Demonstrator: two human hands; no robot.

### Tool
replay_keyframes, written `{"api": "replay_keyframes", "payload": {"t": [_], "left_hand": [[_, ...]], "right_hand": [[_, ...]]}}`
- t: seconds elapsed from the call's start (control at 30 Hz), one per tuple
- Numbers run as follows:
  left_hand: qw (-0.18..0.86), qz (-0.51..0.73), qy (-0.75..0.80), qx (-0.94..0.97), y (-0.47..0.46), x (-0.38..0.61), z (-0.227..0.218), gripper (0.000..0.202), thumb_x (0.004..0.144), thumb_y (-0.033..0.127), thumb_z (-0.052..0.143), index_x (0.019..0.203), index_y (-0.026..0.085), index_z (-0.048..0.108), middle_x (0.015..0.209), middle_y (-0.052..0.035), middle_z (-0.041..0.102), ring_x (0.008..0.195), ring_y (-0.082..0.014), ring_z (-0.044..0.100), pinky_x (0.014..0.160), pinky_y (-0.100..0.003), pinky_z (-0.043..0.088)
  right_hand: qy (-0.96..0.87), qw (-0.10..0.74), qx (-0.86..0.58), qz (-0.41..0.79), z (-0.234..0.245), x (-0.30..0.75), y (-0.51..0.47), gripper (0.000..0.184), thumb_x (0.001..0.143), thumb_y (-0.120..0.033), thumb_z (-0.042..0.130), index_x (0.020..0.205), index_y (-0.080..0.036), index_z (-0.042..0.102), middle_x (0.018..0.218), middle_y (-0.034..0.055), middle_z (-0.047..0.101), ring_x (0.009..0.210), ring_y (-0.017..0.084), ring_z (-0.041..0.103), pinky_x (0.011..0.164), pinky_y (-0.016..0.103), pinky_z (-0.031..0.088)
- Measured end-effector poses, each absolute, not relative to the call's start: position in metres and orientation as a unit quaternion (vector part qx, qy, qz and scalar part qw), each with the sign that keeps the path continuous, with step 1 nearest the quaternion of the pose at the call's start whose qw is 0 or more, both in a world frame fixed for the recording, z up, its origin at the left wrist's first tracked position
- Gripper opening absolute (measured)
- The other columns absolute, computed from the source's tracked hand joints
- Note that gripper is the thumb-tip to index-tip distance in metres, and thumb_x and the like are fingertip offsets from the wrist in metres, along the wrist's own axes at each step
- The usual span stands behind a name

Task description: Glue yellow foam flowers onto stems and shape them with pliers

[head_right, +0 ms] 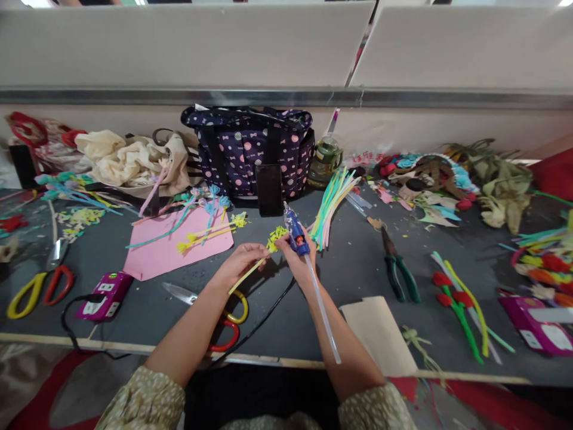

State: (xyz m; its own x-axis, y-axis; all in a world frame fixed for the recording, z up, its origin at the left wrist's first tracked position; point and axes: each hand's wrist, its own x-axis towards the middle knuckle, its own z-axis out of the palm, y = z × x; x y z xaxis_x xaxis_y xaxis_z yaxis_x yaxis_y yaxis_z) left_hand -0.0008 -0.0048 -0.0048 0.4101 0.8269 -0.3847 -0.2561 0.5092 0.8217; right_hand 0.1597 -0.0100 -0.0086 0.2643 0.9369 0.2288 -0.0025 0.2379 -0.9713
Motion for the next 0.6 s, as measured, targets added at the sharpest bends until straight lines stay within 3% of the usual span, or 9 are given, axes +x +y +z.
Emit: {"api": "replay_keyframes", "payload": {"t": [0.3,0.43,0.6], "left_hand": [[0.755,0.362,0.417,0.355,-0.007,0.0,-0.003,0.023,0.062,0.031,0.079,0.067,0.013,0.066,0.056,0.001,0.06,0.047,-0.0062,0.051,0.049,-0.018,0.037],[0.743,0.378,0.423,0.355,-0.007,0.001,-0.003,0.024,0.062,0.032,0.08,0.067,0.014,0.066,0.056,0.0018,0.059,0.047,-0.0061,0.049,0.049,-0.019,0.036],[0.678,0.429,0.436,0.407,-0.01,0.002,0.002,0.025,0.068,0.037,0.076,0.069,0.015,0.065,0.059,0.0023,0.059,0.05,-0.0068,0.049,0.053,-0.02,0.037]], "right_hand": [[-0.462,0.632,-0.484,0.391,-0.009,0.157,-0.01,0.02,0.068,-0.03,0.078,0.072,-0.022,0.061,0.07,-0.0022,0.063,0.065,0.016,0.059,0.07,0.032,0.049],[-0.451,0.654,-0.46,0.397,-0.005,0.157,-0.011,0.021,0.072,-0.034,0.075,0.076,-0.022,0.057,0.08,0.0002,0.065,0.077,0.018,0.062,0.078,0.035,0.051],[-0.449,0.675,-0.46,0.363,0.005,0.159,-0.015,0.023,0.075,-0.033,0.073,0.074,-0.022,0.053,0.082,0.0,0.063,0.079,0.017,0.061,0.08,0.035,0.051]]}}
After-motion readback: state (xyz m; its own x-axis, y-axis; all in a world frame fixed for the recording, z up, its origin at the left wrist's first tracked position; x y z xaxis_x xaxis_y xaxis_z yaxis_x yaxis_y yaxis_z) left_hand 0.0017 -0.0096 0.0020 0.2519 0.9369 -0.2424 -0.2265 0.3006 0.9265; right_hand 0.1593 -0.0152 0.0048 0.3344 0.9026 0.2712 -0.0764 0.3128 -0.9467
